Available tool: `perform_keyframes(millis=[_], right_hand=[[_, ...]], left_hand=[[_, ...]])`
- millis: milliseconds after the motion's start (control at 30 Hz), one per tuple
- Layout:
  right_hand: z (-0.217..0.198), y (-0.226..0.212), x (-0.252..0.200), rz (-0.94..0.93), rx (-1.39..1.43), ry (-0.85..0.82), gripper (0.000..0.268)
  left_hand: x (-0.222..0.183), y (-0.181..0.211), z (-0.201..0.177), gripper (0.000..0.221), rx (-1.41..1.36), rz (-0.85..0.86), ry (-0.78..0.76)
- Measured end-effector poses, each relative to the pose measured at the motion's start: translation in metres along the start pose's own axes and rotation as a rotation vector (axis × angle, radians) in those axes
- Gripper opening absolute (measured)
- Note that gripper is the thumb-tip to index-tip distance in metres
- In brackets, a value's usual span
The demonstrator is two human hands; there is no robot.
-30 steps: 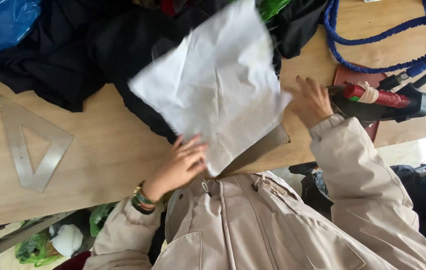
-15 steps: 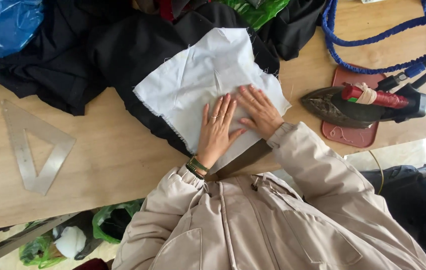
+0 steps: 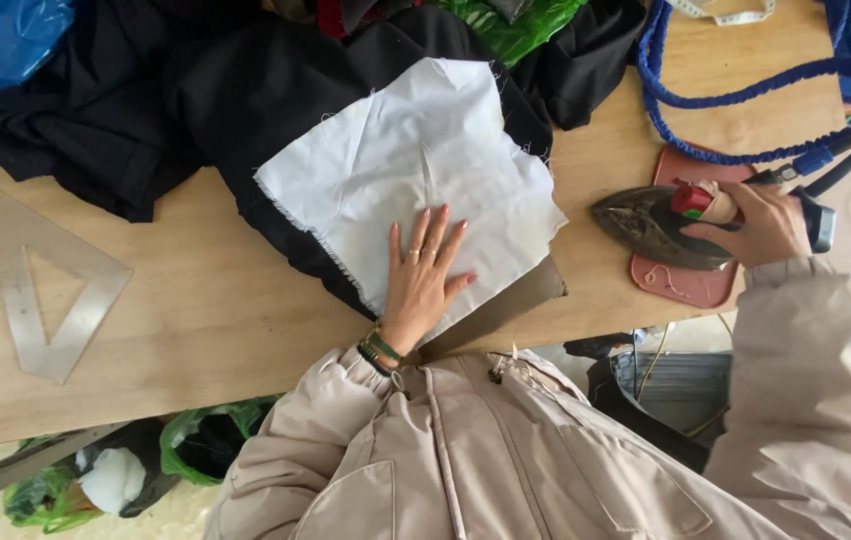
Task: Ironing and pressing the seams of a black garment with red trim using a steam iron and a pressing ham for shaping.
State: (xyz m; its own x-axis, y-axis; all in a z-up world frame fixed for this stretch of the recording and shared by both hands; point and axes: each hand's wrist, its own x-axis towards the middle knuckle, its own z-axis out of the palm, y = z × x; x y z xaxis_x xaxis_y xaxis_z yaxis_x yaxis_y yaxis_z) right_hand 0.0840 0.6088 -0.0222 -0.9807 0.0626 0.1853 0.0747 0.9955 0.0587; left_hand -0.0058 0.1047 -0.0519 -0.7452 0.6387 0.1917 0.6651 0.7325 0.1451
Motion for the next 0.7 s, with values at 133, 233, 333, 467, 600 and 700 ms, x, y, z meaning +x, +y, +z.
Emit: perform_keyframes(millis=[133, 233, 333, 467, 600, 700], right_hand=[[-0.008, -0.008, 0.026, 0.194, 0.084, -0.442, 0.063], [-0.007, -0.023, 0.027, 0.17, 0.227, -0.343, 0.05], [-0.029, -0.073, 0.036, 0.134, 0.29, -0.243, 0.052], [-0.05, -0.167, 0.071, -0.163, 0.1, 0.068, 0.063], [-0.05, -0.249, 0.105, -0.418, 0.102, 0.197, 0.064], [-0.047, -0.292, 0.118, -0.562, 0.18, 0.295, 0.061]], left_hand=[[-0.022, 0.001, -0.007, 0.078, 0.026, -0.017, -0.004], [-0.032, 0.0, -0.012, 0.076, -0.029, -0.031, 0.039], [-0.044, 0.001, -0.013, 0.075, -0.069, -0.033, 0.044], [-0.057, 0.002, -0.001, 0.074, -0.056, -0.027, 0.171], [-0.074, 0.003, 0.014, 0.061, -0.03, -0.028, 0.286], [-0.08, 0.001, 0.013, 0.056, -0.055, 0.012, 0.379]])
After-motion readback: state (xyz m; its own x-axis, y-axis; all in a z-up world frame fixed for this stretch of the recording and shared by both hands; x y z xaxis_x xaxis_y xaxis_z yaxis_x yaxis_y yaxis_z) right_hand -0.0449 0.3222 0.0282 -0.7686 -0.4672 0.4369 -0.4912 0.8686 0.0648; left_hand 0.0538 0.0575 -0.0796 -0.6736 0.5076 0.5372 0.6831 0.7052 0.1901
